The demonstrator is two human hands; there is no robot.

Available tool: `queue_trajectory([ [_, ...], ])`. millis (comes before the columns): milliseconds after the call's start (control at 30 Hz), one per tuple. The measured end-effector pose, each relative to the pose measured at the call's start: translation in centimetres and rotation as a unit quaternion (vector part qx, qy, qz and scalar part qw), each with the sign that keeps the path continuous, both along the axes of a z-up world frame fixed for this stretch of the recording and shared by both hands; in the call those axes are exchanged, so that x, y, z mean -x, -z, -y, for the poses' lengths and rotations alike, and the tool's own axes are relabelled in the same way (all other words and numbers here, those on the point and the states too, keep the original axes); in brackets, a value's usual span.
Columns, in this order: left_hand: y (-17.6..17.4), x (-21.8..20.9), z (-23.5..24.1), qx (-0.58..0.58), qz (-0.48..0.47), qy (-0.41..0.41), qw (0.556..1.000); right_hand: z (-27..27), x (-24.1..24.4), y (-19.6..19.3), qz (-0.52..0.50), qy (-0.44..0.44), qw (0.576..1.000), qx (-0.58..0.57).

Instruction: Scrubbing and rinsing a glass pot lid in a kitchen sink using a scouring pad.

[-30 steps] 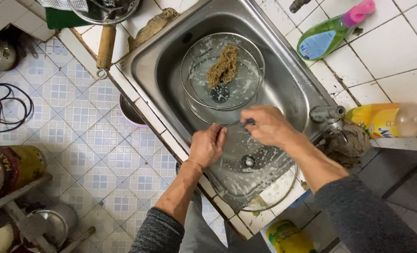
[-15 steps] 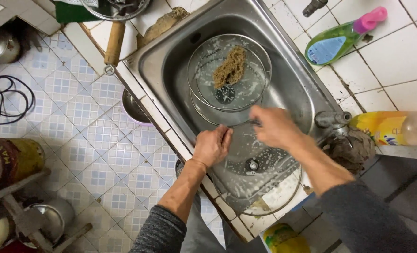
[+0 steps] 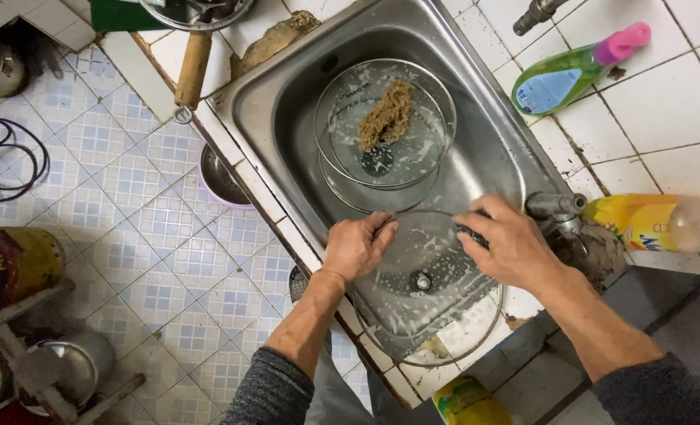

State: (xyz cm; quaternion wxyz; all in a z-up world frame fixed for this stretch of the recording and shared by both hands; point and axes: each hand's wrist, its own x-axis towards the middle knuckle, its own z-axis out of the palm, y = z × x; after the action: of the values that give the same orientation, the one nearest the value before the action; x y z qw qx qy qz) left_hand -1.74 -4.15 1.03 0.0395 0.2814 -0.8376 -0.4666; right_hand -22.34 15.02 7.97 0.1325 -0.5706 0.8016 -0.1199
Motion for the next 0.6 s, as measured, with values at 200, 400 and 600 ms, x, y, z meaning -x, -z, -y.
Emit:
queue_trajectory([
  [200, 0.0, 0.1, 0.2, -0.023, 0.023, -0.002, 0.999, 0.4, 1.7, 4.5, 0.000, -0.004, 1.000, 0.018],
  [400, -0.9, -0.1, 0.4, -0.023, 0.024, 0.002, 0.999, 6.6, -0.8, 7.6, 0.004, -0.066, 0.993, 0.096],
  [600, 0.0, 0.2, 0.3, -0.023, 0.037, -0.003, 0.999, 1.8, 0.5, 4.6, 0.041, 0.012, 0.994, 0.099],
])
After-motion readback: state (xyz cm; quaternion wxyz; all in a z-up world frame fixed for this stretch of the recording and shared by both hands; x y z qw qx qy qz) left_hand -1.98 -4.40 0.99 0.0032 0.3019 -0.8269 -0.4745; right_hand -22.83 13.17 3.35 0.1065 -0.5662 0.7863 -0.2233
